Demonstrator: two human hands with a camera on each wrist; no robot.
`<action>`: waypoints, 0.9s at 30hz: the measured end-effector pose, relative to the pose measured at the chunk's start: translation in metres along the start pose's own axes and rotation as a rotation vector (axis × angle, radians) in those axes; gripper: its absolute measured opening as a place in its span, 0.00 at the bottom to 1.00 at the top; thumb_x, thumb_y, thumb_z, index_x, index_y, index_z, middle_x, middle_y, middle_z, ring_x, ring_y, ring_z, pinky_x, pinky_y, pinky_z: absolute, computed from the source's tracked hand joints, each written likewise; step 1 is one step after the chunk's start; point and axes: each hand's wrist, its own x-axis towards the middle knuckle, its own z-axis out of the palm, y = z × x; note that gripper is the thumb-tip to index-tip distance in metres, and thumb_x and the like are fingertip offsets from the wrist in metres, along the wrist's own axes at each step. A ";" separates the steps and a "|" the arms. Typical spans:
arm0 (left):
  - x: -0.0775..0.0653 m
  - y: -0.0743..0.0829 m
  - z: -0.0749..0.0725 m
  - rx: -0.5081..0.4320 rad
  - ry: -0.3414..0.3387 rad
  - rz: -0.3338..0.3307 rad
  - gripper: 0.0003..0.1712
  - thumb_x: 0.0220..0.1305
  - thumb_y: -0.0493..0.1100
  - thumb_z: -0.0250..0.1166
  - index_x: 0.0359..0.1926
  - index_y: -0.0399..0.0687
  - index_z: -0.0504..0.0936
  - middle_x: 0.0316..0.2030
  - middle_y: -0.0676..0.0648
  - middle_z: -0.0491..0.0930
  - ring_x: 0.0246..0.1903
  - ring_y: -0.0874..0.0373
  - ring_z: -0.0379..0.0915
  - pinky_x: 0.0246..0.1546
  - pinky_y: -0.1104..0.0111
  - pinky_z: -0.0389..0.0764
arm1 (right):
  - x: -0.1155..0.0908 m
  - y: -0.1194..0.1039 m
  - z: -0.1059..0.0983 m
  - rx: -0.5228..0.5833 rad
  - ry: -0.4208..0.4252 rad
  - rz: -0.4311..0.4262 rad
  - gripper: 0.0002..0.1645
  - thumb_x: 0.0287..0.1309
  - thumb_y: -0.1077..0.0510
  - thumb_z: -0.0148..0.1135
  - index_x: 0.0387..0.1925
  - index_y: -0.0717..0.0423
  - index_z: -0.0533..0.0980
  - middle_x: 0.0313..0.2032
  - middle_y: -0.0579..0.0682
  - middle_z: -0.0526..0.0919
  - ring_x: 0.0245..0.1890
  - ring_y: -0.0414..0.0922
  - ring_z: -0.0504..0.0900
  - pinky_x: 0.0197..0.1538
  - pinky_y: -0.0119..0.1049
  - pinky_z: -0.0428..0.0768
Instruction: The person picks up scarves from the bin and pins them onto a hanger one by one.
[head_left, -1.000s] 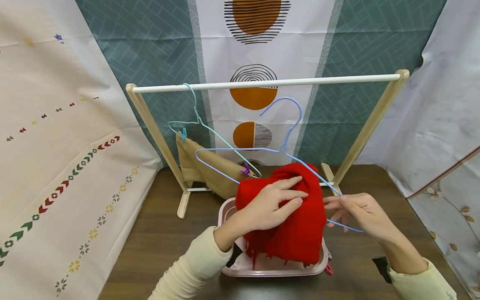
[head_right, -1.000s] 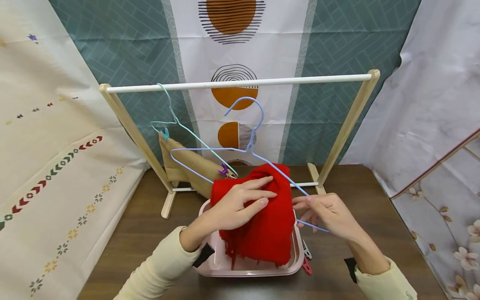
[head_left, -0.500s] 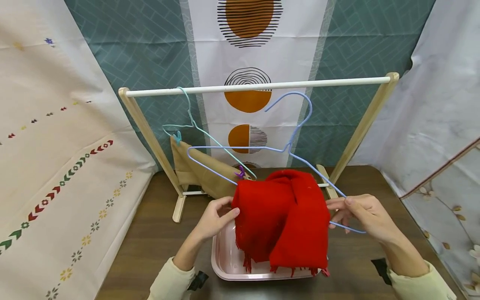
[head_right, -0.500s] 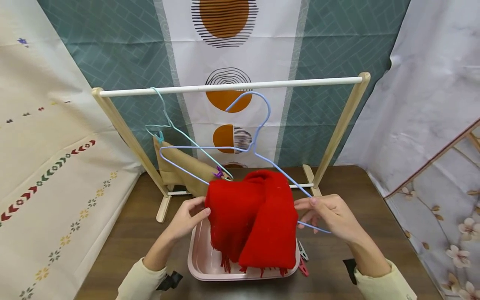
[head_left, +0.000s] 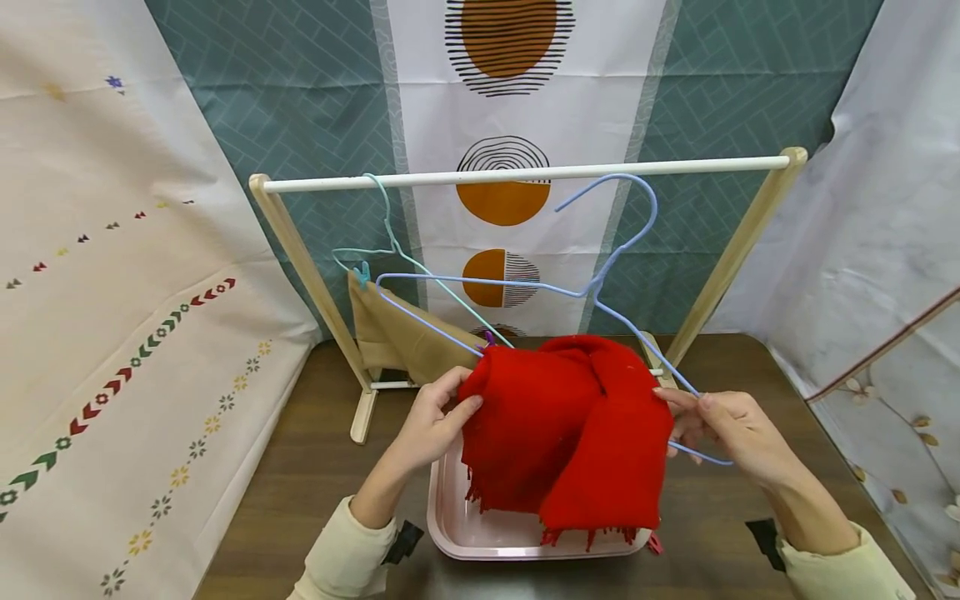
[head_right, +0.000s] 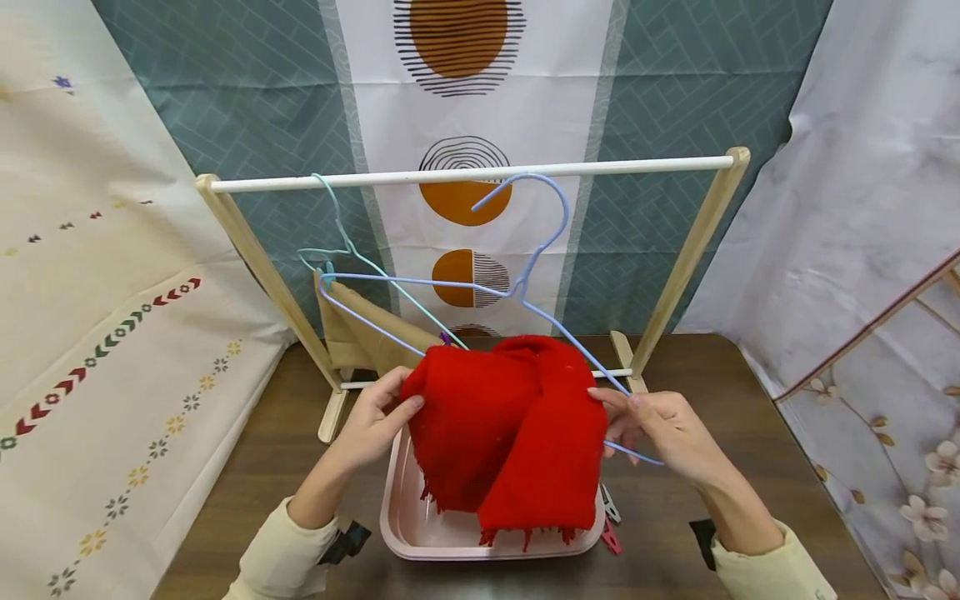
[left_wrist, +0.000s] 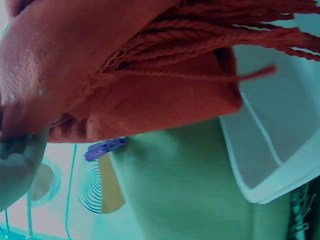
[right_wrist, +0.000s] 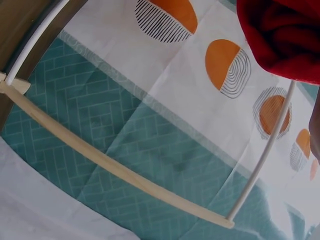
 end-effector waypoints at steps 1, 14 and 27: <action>0.002 0.003 -0.001 0.000 -0.019 0.014 0.08 0.59 0.26 0.54 0.40 0.34 0.74 0.29 0.41 0.78 0.26 0.59 0.73 0.25 0.68 0.77 | 0.000 -0.001 0.000 -0.029 0.016 0.024 0.25 0.68 0.70 0.28 0.56 0.64 0.70 0.36 0.50 0.82 0.27 0.45 0.79 0.22 0.37 0.72; 0.028 0.053 -0.034 -0.431 0.136 -0.084 0.07 0.67 0.32 0.48 0.42 0.40 0.71 0.31 0.53 0.76 0.33 0.61 0.73 0.34 0.71 0.75 | -0.003 -0.001 0.001 -0.134 0.108 -0.049 0.29 0.63 0.77 0.29 0.27 0.60 0.78 0.26 0.48 0.79 0.14 0.43 0.70 0.14 0.30 0.64; 0.041 0.049 -0.064 -0.469 0.183 -0.172 0.08 0.67 0.32 0.47 0.41 0.46 0.71 0.31 0.51 0.77 0.31 0.59 0.74 0.32 0.71 0.76 | -0.007 0.000 -0.006 -0.090 0.121 -0.155 0.26 0.59 0.80 0.29 0.26 0.64 0.75 0.28 0.54 0.77 0.17 0.43 0.69 0.14 0.34 0.63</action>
